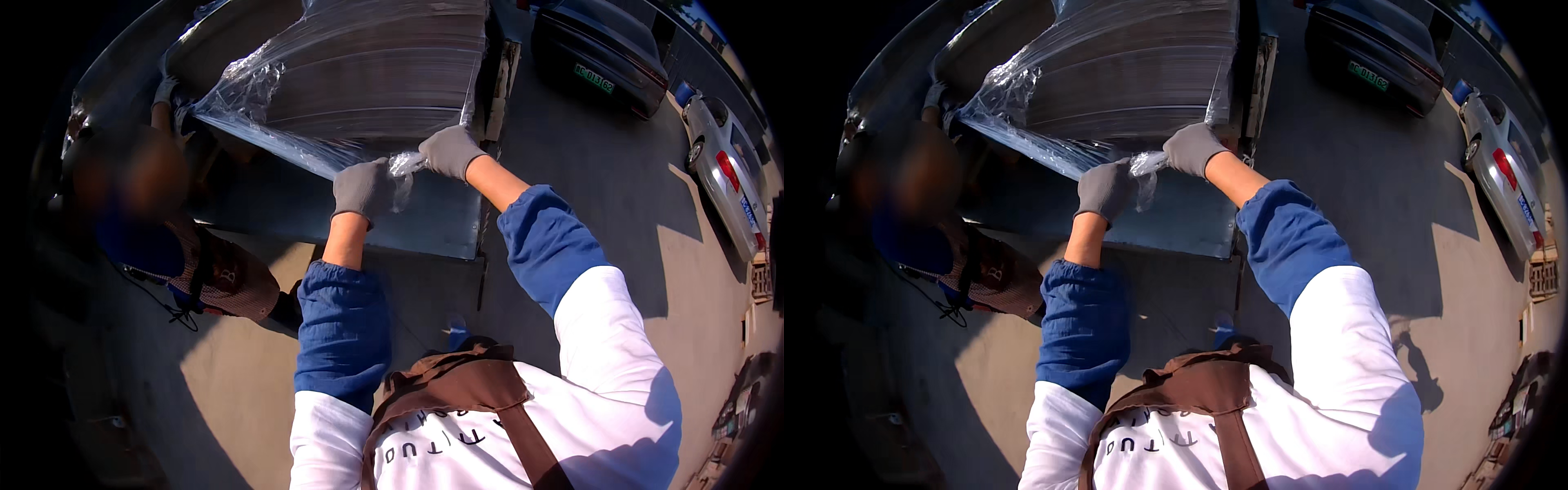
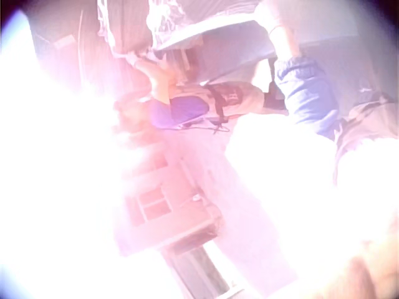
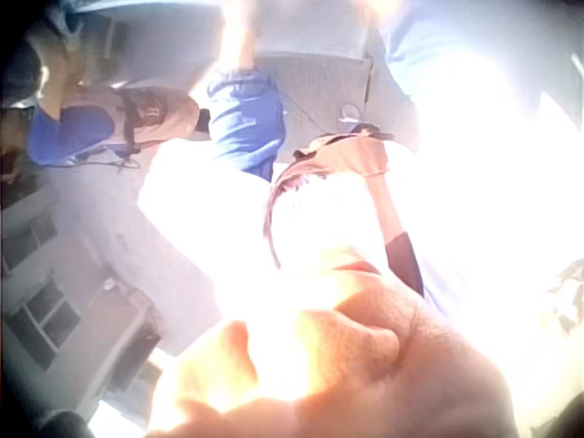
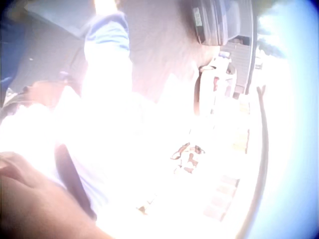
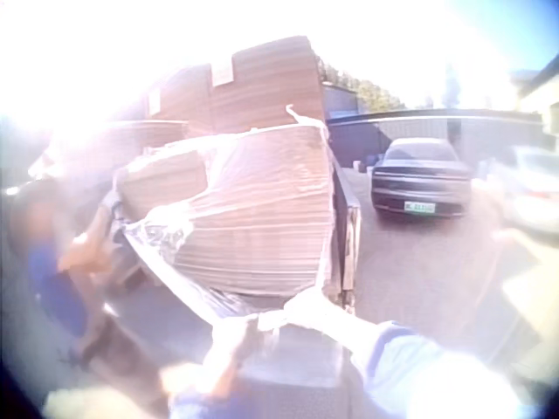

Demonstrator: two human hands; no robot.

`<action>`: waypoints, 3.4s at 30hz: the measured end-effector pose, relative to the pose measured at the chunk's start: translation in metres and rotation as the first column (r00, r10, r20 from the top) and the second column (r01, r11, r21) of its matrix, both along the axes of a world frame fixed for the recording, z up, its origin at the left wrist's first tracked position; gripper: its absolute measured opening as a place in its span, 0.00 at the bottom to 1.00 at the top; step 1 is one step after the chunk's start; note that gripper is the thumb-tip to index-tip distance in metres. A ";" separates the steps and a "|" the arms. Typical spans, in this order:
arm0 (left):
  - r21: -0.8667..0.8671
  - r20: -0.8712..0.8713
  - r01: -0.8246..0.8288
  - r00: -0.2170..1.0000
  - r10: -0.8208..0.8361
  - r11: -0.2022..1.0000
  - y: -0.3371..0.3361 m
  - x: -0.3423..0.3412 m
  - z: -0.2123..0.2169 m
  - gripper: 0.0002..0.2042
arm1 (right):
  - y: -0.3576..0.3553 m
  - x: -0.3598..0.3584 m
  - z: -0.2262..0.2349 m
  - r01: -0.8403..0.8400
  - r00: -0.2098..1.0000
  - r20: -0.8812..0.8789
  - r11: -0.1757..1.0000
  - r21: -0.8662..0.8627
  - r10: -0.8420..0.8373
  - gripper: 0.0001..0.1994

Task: The person unwraps a large plastic-wrapped pallet of flat boards from the back of a truck. They remove a red board, put on gloves, and then proceed to take individual printed boards off the stack one by one, placing them on the ground.

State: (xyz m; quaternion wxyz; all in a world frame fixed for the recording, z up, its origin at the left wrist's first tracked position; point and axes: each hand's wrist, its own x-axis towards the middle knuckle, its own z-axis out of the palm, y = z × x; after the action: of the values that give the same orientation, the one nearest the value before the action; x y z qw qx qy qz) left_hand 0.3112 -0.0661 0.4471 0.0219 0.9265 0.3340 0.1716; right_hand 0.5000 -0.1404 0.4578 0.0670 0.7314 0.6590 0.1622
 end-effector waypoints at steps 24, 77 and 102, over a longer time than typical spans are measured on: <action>0.370 0.433 0.071 0.869 -0.239 0.926 0.151 0.005 0.115 0.39 | -0.002 -0.078 -0.005 -0.334 0.888 -0.402 0.915 -0.228 0.224 0.30; 0.171 0.042 -0.033 0.999 0.027 0.985 0.095 -0.225 -0.147 0.08 | -0.153 -0.033 0.007 -0.575 0.756 -0.290 0.807 0.132 0.587 0.15; -0.056 0.950 0.974 -0.017 0.312 0.222 0.137 0.092 0.148 0.18 | -0.379 0.189 -0.044 0.452 0.468 -0.864 0.891 0.054 -0.185 0.13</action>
State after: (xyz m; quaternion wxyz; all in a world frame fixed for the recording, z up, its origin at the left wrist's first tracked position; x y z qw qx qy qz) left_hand 0.4031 0.0711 0.5947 0.7569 0.4376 -0.0901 0.4770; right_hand 0.6894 -0.5197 0.4137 -0.3309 0.8295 0.4290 -0.1353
